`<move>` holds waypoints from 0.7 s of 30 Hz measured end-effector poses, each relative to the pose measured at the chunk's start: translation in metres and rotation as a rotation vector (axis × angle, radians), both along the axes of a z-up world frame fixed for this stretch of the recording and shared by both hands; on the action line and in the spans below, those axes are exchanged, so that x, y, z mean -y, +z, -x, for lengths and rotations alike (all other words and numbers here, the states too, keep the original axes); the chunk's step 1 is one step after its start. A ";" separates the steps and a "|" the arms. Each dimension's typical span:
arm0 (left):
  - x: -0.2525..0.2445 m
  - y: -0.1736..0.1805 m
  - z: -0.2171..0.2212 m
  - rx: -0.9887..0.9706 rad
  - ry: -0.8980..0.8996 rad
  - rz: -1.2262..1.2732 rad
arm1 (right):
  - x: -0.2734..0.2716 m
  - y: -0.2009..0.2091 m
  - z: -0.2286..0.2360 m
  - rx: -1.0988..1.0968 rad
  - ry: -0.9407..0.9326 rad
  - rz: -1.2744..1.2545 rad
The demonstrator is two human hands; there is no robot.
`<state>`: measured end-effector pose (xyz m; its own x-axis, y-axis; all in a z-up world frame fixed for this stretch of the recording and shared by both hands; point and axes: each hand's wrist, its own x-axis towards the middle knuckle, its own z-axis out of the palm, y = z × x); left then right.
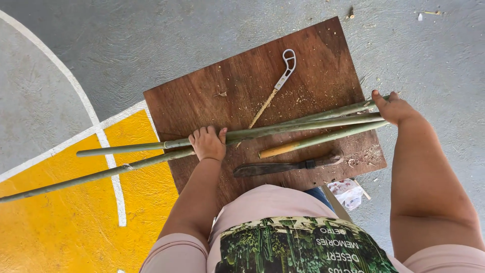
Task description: Shaving and cutting bamboo sticks using a knife on a wooden surface.
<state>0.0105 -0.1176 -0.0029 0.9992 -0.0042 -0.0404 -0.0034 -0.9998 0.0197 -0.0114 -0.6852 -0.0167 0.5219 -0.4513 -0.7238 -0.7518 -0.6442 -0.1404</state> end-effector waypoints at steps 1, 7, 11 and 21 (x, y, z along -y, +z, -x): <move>0.000 0.001 -0.001 -0.010 -0.043 -0.021 | 0.004 -0.005 0.001 0.036 0.029 0.016; 0.005 0.030 -0.007 -0.145 -0.179 -0.055 | -0.028 0.036 0.002 0.127 0.049 0.246; 0.012 0.043 -0.003 -0.249 -0.406 -0.047 | -0.033 0.032 0.005 0.187 -0.120 0.267; 0.019 0.032 -0.005 -0.202 -0.448 -0.052 | -0.016 -0.053 0.018 0.589 -0.383 0.443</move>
<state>0.0153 -0.1363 0.0291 0.8719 -0.4244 -0.2444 -0.4344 -0.9006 0.0141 -0.0292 -0.6691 -0.0698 0.5126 -0.8535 -0.0933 -0.8127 -0.4473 -0.3734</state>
